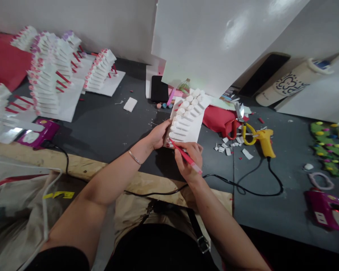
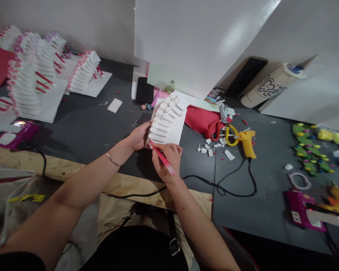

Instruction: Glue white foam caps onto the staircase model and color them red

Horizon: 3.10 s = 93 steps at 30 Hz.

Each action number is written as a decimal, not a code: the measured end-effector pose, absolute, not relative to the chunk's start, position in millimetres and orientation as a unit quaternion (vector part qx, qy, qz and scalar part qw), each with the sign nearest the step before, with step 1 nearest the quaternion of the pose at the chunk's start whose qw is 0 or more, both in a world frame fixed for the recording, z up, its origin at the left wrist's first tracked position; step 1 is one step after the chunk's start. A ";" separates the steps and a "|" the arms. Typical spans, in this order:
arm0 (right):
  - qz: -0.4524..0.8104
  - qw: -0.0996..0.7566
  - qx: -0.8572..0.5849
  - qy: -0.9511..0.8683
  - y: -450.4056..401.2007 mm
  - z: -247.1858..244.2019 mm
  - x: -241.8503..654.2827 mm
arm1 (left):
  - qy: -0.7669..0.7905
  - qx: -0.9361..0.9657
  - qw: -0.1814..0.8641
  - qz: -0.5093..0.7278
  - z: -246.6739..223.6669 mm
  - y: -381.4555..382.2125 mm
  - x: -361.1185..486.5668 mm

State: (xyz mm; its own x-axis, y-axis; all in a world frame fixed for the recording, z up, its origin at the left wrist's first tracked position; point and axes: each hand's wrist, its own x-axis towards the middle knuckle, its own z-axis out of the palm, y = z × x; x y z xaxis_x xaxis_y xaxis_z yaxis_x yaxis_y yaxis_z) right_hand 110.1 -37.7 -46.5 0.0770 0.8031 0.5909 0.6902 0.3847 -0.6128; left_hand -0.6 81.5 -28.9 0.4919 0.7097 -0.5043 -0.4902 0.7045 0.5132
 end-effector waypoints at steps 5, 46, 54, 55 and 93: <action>0.058 0.498 -0.553 -0.665 -37.9 -45.8 110.1 | 0.346 0.159 0.856 0.350 -30.5 81.9 -1.5; 0.064 0.489 -0.556 -0.670 -39.7 -44.1 108.7 | 0.351 0.159 0.852 0.354 -31.5 82.0 -0.8; 0.079 0.488 -0.549 -0.674 -40.2 -44.3 107.8 | 0.355 0.145 0.856 0.348 -29.5 82.0 0.0; 0.085 0.484 -0.548 -0.677 -40.3 -44.3 107.5 | 0.355 0.142 0.857 0.346 -29.3 81.9 -0.2; 0.062 0.496 -0.552 -0.668 -39.8 -44.7 109.3 | 0.362 0.169 0.848 0.348 -22.9 80.2 -2.2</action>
